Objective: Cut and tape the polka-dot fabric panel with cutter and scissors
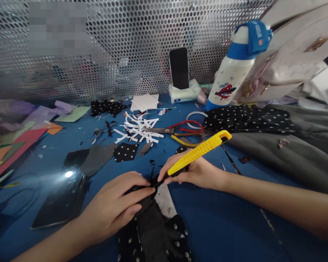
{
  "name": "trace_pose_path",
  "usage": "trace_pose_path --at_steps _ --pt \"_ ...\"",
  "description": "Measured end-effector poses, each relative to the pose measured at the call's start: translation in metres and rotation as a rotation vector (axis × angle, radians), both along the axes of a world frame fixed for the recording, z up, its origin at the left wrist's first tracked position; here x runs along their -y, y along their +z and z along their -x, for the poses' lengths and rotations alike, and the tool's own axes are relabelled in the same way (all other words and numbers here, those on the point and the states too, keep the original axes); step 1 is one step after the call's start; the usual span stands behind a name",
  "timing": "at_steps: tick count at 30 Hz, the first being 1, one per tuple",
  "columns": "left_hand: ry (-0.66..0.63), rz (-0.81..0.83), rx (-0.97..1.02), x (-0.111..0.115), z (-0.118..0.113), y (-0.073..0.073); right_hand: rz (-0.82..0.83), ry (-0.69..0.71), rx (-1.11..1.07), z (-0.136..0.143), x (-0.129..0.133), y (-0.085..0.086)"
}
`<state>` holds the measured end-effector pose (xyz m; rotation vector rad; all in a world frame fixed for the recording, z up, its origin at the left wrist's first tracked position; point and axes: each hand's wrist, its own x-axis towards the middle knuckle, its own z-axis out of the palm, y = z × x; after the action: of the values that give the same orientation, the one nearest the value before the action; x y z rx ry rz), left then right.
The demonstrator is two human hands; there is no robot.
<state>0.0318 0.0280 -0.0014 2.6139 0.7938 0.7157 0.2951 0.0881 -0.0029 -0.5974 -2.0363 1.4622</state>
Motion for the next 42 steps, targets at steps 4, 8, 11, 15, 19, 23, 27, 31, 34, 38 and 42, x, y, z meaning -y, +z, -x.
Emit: trace_pose_path --at_steps 4,8,11,15,19,23,27,31,34,38,42 --pt "-0.016 -0.075 -0.083 0.0 -0.002 0.001 0.011 -0.023 0.002 0.002 0.002 0.0" --pt "-0.044 -0.175 -0.172 -0.001 -0.005 0.002 0.121 -0.121 0.026 0.006 0.007 0.002" --pt "-0.036 -0.184 -0.159 -0.001 -0.006 0.002 0.208 -0.155 0.029 0.008 0.009 0.002" --pt "-0.024 -0.16 -0.135 0.0 -0.004 0.002 0.22 -0.161 0.031 0.008 0.009 -0.001" --pt "-0.038 -0.149 -0.131 0.0 -0.003 0.001 0.226 -0.232 0.05 0.013 0.011 -0.001" --pt "-0.071 -0.177 -0.169 -0.002 -0.003 0.001 0.202 -0.351 0.14 0.02 0.013 0.003" --pt "-0.065 -0.18 -0.172 -0.003 -0.003 0.002 0.196 -0.38 0.13 0.024 0.015 0.004" --pt "-0.059 -0.182 -0.138 -0.002 -0.003 0.003 0.191 -0.354 0.092 0.022 0.015 0.0" --pt "-0.046 -0.176 -0.105 -0.001 -0.002 0.004 0.195 -0.354 0.092 0.021 0.015 -0.003" --pt "-0.036 -0.163 -0.08 -0.002 -0.001 0.004 0.225 -0.329 0.032 0.021 0.015 -0.002" --pt "-0.05 -0.171 -0.113 -0.003 -0.001 0.003 0.229 -0.312 -0.028 0.022 0.016 0.001"
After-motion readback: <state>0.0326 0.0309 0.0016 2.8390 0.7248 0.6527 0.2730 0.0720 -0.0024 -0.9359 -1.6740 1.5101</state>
